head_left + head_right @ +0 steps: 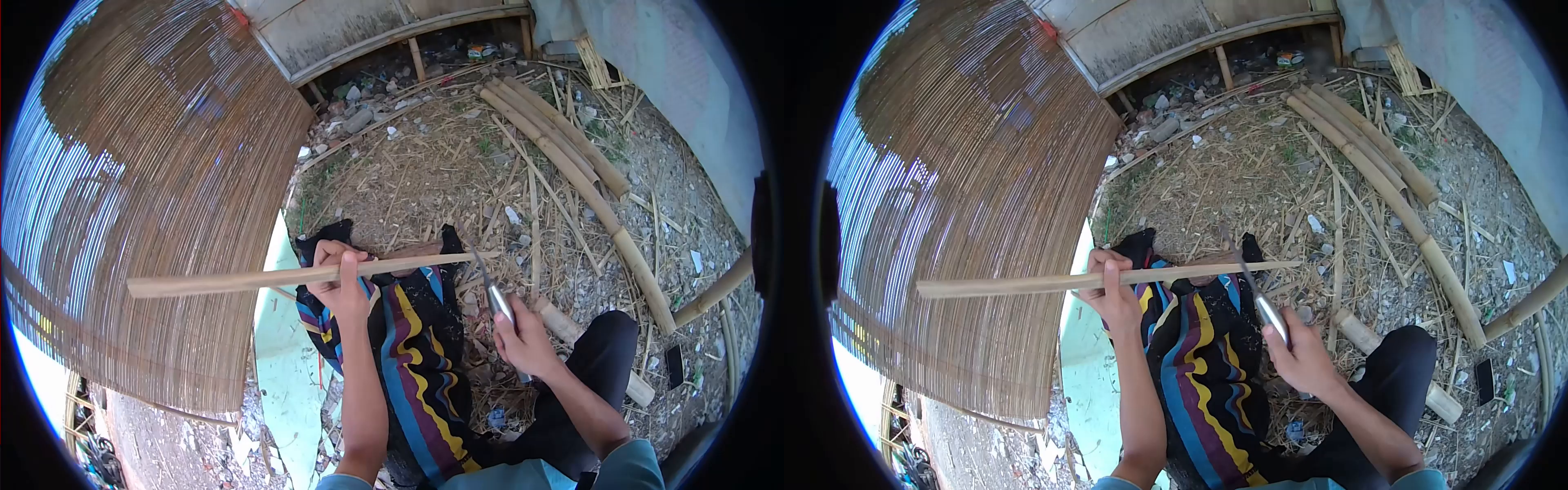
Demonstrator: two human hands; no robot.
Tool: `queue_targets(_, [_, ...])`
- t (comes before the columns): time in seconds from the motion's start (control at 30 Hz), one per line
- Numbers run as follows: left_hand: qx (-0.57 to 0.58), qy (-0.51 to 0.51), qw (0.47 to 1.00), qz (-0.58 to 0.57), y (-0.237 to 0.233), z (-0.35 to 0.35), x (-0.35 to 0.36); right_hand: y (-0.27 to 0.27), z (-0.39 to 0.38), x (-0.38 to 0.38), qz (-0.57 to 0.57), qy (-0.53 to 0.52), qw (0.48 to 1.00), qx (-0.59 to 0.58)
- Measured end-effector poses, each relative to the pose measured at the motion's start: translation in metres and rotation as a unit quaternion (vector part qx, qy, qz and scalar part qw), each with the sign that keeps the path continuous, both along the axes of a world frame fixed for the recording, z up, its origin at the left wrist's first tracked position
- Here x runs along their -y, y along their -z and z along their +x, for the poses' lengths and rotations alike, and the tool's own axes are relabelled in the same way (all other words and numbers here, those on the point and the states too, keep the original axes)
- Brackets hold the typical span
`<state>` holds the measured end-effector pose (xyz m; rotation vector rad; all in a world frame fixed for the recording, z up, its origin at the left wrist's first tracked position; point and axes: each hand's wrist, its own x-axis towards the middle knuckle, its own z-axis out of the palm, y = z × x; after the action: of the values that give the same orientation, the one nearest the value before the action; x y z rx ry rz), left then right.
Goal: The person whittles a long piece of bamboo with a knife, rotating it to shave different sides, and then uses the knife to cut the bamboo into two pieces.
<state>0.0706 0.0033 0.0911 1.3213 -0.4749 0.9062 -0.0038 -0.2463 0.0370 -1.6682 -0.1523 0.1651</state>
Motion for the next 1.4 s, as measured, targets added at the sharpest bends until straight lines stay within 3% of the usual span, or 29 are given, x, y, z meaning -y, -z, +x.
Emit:
queue_targets(0.03, [-0.001, -0.089, 0.994, 0.062, -0.005, -0.002, 0.002, -0.006, 0.001, -0.005, -0.058, -0.031, 0.996, 0.066])
queue_targets(0.1, [0.04, -0.073, 0.996, 0.039, -0.008, -0.002, 0.01, -0.027, 0.003, -0.016, -0.063, -0.064, 0.992, 0.092])
queue_targets(0.2, [0.078, -0.01, 0.996, 0.048, 0.001, -0.01, 0.014, -0.034, 0.006, -0.033, -0.049, -0.123, 0.989, 0.062])
queue_targets(0.3, [0.078, -0.077, 0.993, -0.054, 0.0, -0.014, 0.027, -0.022, 0.003, -0.048, -0.025, -0.148, 0.987, 0.066])
queue_targets(0.37, [0.062, -0.112, 0.991, -0.041, 0.001, -0.022, 0.032, -0.016, -0.002, -0.057, 0.043, -0.178, 0.983, 0.02])
queue_targets(0.43, [0.03, -0.206, 0.978, 0.008, 0.0, -0.029, 0.035, -0.021, -0.004, -0.057, 0.038, -0.177, 0.984, 0.008])
queue_targets(0.57, [0.045, -0.238, 0.97, 0.016, 0.0, -0.029, 0.039, -0.026, -0.007, -0.045, 0.029, -0.192, 0.981, 0.029])
queue_targets(0.73, [0.059, -0.22, 0.974, -0.009, 0.005, -0.031, 0.04, -0.02, -0.004, -0.039, -0.058, -0.18, 0.98, 0.063])
queue_targets(0.87, [0.08, -0.205, 0.975, -0.039, 0.008, -0.026, 0.034, 0.024, 0.016, -0.029, -0.143, -0.097, 0.984, -0.034])
queue_targets(0.97, [0.099, -0.205, 0.973, -0.029, 0.009, -0.025, 0.035, 0.012, 0.006, -0.027, -0.071, -0.136, 0.987, -0.041])
queue_targets(1.0, [0.091, -0.181, 0.979, -0.031, 0.01, -0.027, 0.037, 0.009, 0.0, -0.031, -0.046, -0.14, 0.989, 0.026])
queue_targets(1.1, [0.086, -0.142, 0.986, -0.028, 0.007, -0.028, 0.043, -0.021, -0.016, -0.037, 0.024, -0.201, 0.978, 0.058])
queue_targets(1.17, [0.129, -0.108, 0.986, 0.002, 0.009, -0.028, 0.042, -0.013, -0.016, -0.038, 0.033, -0.205, 0.977, 0.057])
queue_targets(1.3, [0.082, -0.073, 0.994, -0.024, 0.009, -0.025, 0.029, 0.039, 0.004, -0.042, -0.07, -0.062, 0.996, -0.003])
queue_targets(1.37, [0.088, -0.065, 0.994, -0.028, 0.009, -0.025, 0.026, 0.063, 0.021, -0.039, -0.11, -0.045, 0.99, -0.081])
queue_targets(1.4, [0.085, -0.055, 0.994, -0.03, 0.01, -0.026, 0.025, 0.058, 0.019, -0.037, -0.131, -0.044, 0.989, -0.054])
